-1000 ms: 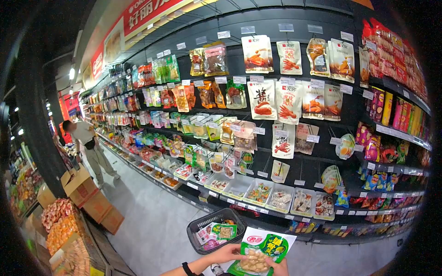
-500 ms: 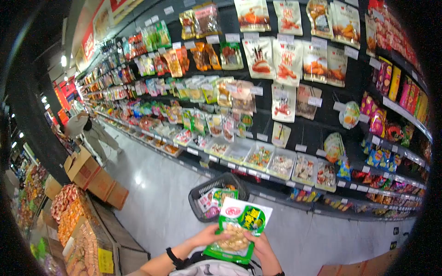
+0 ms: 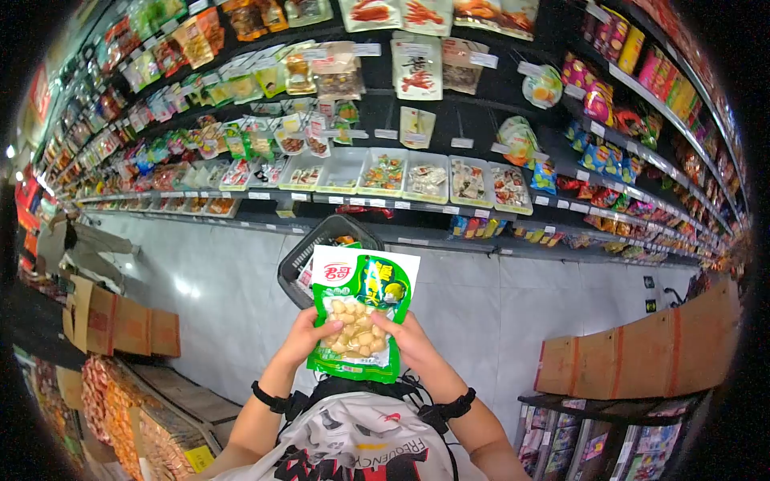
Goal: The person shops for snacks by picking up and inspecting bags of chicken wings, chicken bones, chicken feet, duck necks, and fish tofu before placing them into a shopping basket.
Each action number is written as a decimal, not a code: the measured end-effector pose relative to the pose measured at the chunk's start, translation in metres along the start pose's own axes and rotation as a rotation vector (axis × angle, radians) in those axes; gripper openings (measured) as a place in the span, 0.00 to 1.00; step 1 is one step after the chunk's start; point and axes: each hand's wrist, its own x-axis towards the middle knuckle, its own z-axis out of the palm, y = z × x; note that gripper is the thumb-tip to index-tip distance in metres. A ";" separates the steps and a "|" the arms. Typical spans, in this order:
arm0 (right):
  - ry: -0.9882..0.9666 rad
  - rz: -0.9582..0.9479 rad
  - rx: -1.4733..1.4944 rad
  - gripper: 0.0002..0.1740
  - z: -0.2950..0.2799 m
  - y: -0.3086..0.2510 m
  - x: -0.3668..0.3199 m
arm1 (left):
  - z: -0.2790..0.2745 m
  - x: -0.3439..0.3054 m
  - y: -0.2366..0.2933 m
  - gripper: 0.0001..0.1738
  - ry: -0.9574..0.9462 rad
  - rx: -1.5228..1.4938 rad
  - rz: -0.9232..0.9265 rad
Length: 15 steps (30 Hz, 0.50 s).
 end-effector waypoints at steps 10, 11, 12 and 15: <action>-0.020 0.090 -0.152 0.23 0.170 0.082 0.058 | -0.178 -0.093 0.004 0.22 0.119 -0.147 0.000; -0.023 0.080 -0.176 0.23 0.183 0.089 0.067 | -0.192 -0.100 0.004 0.23 0.129 -0.154 0.010; -0.023 0.072 -0.198 0.24 0.194 0.099 0.076 | -0.207 -0.107 0.004 0.23 0.141 -0.163 0.034; -0.057 0.121 -0.203 0.24 0.234 0.122 0.092 | -0.248 -0.133 0.003 0.23 0.187 -0.183 0.034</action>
